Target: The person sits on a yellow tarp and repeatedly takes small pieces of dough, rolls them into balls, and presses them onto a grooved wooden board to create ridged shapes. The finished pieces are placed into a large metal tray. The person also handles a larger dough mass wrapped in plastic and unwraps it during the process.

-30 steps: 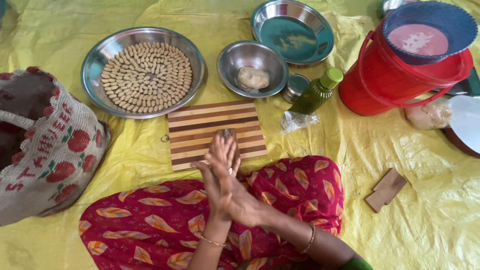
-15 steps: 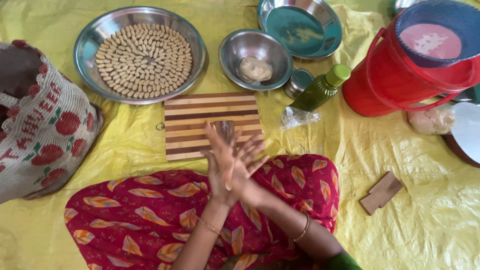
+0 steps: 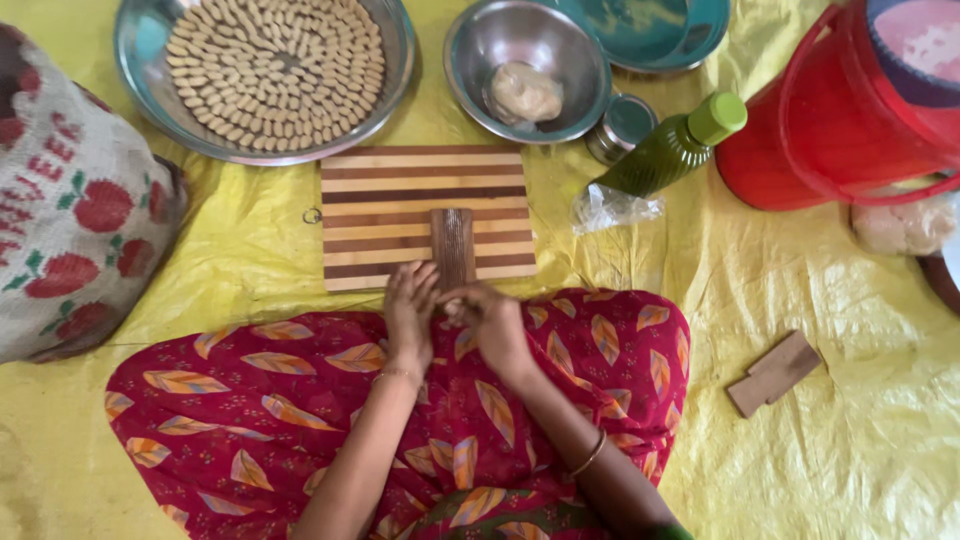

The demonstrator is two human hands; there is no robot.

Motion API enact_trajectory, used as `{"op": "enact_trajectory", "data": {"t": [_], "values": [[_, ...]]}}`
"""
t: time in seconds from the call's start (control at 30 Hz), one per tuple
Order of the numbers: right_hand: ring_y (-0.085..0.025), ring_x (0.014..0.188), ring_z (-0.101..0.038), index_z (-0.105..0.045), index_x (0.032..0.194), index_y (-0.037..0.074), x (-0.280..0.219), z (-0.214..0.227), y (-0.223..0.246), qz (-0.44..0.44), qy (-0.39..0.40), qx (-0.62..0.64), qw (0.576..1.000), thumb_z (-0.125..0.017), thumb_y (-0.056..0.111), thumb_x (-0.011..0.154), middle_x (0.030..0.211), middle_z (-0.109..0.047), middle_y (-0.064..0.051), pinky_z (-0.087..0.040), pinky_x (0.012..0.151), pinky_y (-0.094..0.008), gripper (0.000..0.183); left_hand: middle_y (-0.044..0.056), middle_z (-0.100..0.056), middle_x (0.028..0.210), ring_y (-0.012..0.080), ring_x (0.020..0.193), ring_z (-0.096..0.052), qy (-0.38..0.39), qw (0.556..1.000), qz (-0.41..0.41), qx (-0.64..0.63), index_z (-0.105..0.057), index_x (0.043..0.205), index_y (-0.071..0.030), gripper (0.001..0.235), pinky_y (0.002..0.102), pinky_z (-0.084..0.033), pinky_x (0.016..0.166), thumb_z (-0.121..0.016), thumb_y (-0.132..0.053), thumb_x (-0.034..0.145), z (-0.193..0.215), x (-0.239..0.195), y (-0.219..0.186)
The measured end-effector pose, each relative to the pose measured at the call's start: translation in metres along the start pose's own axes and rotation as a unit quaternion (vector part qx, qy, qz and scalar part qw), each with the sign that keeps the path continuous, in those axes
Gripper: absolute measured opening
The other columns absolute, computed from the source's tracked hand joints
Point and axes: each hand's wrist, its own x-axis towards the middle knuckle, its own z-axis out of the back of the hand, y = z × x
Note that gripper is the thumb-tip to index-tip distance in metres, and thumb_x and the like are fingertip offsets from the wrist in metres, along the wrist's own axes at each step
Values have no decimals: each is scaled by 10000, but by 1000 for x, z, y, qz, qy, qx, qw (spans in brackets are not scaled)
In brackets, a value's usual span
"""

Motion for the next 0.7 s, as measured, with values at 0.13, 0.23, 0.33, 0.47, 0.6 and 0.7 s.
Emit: {"op": "enact_trajectory", "data": {"t": [0.13,0.23,0.33,0.47,0.6,0.7], "values": [[-167,777,-771,-702,1032,5,31,31,-36,-21,-12,176,984,-549,-16,980,913,-757,-154,-674,660,-325,163,176,-649,1141,263,1058,-635,-15,959,-15,281,-596,1223,18,319,387,-490,978,-641,-160,963,38,16,47],[-169,801,-753,-700,1071,-49,43,35,-54,-1,-21,207,978,-586,-15,974,935,-758,-161,-662,719,-302,154,150,-693,1110,213,1039,-651,31,939,78,333,-538,1205,17,339,328,-488,956,-674,-157,948,47,19,65],[-171,822,-730,-743,1096,-71,42,31,-61,0,-35,166,986,-681,-52,924,946,-774,-162,-629,743,-288,184,147,-700,1076,219,1012,-656,29,936,131,327,-565,1158,23,332,324,-502,916,-683,-214,958,38,19,58],[-155,789,-778,-712,1071,-21,51,28,-58,-36,-47,151,987,-667,-39,894,914,-767,-119,-650,721,-276,183,108,-739,1000,188,936,-675,74,947,88,301,-701,1060,16,318,294,-502,855,-702,-275,933,14,8,33],[-123,777,-790,-746,1040,-1,93,21,-54,-68,-64,56,994,-611,-20,931,901,-792,-92,-622,745,-230,175,98,-755,885,177,839,-717,75,944,86,310,-729,1009,12,329,273,-524,843,-706,-305,923,1,-11,12],[-100,741,-783,-749,1003,36,130,18,-55,-19,-44,43,998,-684,19,897,867,-789,-71,-625,682,-226,125,87,-745,861,163,794,-700,75,946,80,306,-734,986,10,325,273,-522,805,-725,-304,902,-4,-15,5]]}}
